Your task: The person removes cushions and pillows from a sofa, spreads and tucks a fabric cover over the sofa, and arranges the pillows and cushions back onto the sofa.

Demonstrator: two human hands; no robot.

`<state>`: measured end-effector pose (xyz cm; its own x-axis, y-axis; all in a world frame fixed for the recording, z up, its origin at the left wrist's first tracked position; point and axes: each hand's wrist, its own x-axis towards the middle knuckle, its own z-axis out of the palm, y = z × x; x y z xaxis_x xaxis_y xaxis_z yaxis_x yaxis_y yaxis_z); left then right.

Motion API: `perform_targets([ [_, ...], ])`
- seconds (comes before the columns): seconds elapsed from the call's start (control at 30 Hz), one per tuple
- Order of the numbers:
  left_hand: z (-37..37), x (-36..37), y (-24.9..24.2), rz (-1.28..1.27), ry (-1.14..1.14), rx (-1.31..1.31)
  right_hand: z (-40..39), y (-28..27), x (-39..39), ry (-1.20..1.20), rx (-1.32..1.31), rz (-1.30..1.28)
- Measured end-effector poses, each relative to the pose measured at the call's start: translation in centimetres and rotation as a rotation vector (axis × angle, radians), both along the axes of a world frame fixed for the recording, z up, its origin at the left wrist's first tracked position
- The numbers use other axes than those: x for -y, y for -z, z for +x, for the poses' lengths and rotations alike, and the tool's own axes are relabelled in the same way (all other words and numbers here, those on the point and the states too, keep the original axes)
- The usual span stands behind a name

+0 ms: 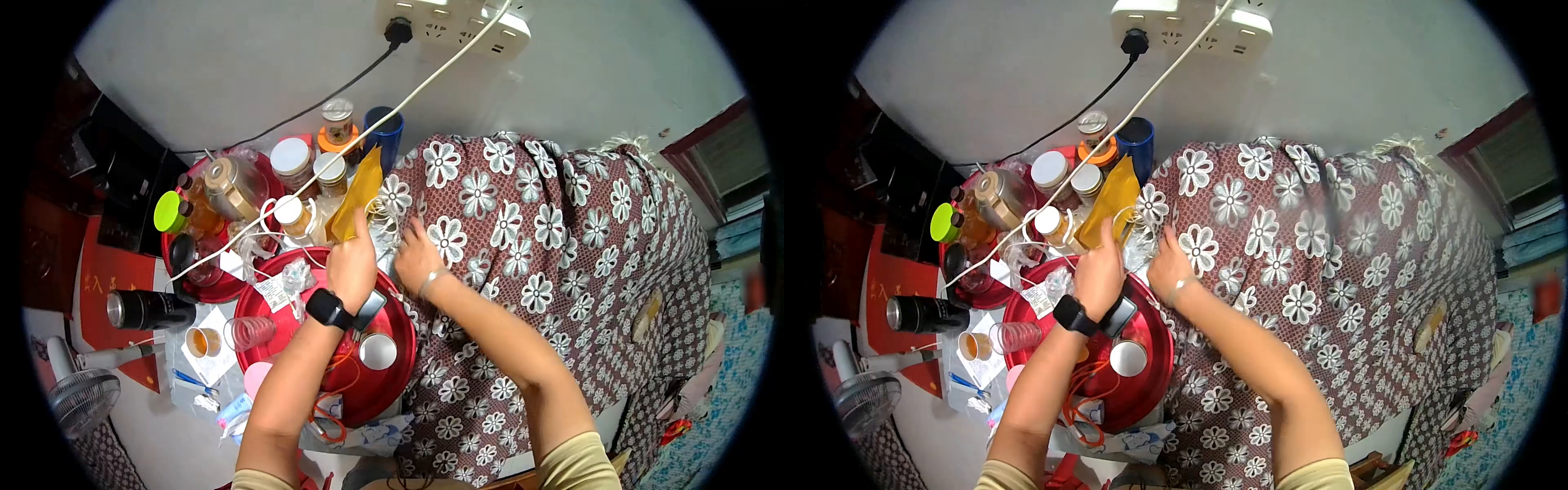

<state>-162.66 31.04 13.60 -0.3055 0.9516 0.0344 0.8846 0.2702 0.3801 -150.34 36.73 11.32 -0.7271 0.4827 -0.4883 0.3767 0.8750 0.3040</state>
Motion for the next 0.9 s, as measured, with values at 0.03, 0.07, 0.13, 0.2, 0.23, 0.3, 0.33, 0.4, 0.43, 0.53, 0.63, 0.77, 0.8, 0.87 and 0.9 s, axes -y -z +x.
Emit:
perform_targets([
  [0.03,0.1,0.0,-1.1,-0.055,0.057,-0.055,0.4,0.6,0.9,0.017,0.032,0.045],
  [0.07,0.1,0.1,-2.5,-0.111,0.112,-0.111,0.7,1.1,1.1,-0.004,0.039,0.077],
  [0.13,0.5,-0.1,-3.0,-0.019,0.203,-0.203,0.6,1.3,1.0,-0.043,0.097,0.136],
  [0.2,1.2,-0.6,-2.4,0.279,0.278,-0.274,-0.6,0.9,1.1,-0.073,0.202,0.189],
  [0.23,1.7,-0.9,-2.3,0.430,0.319,-0.308,-1.0,4.2,0.7,-0.018,0.064,0.182],
  [0.3,3.4,-2.1,-2.3,0.257,0.350,0.110,-1.2,6.6,0.7,0.073,-0.150,0.147],
  [0.33,4.3,-3.3,-1.2,0.338,0.339,0.269,-1.4,7.6,0.8,0.158,-0.267,0.078],
  [0.4,5.4,-6.0,0.6,0.353,0.242,0.572,-0.5,6.7,1.2,0.297,-0.493,-0.180],
  [0.43,5.6,-7.6,1.4,0.290,0.155,0.714,0.7,4.6,1.6,0.357,-0.596,-0.370],
  [0.53,5.9,-11.8,3.2,0.054,-0.182,1.182,5.3,-0.7,4.1,0.026,-0.736,0.035],
  [0.63,6.9,-14.3,5.3,0.146,-0.263,1.236,10.5,-0.6,5.7,0.328,-1.084,0.071],
  [0.77,7.3,-15.0,6.1,0.541,-0.103,0.456,13.6,0.2,4.5,0.733,-1.136,0.243],
  [0.8,7.0,-15.3,6.7,0.639,-0.149,0.476,13.8,0.5,4.0,0.626,-1.114,0.183],
  [0.87,5.5,-16.6,8.6,0.691,-0.354,0.729,13.6,-0.4,3.4,0.453,-1.303,0.028],
  [0.9,4.6,-17.0,9.8,0.625,-0.516,0.958,13.2,-1.8,3.4,0.367,-1.340,-0.018],
])
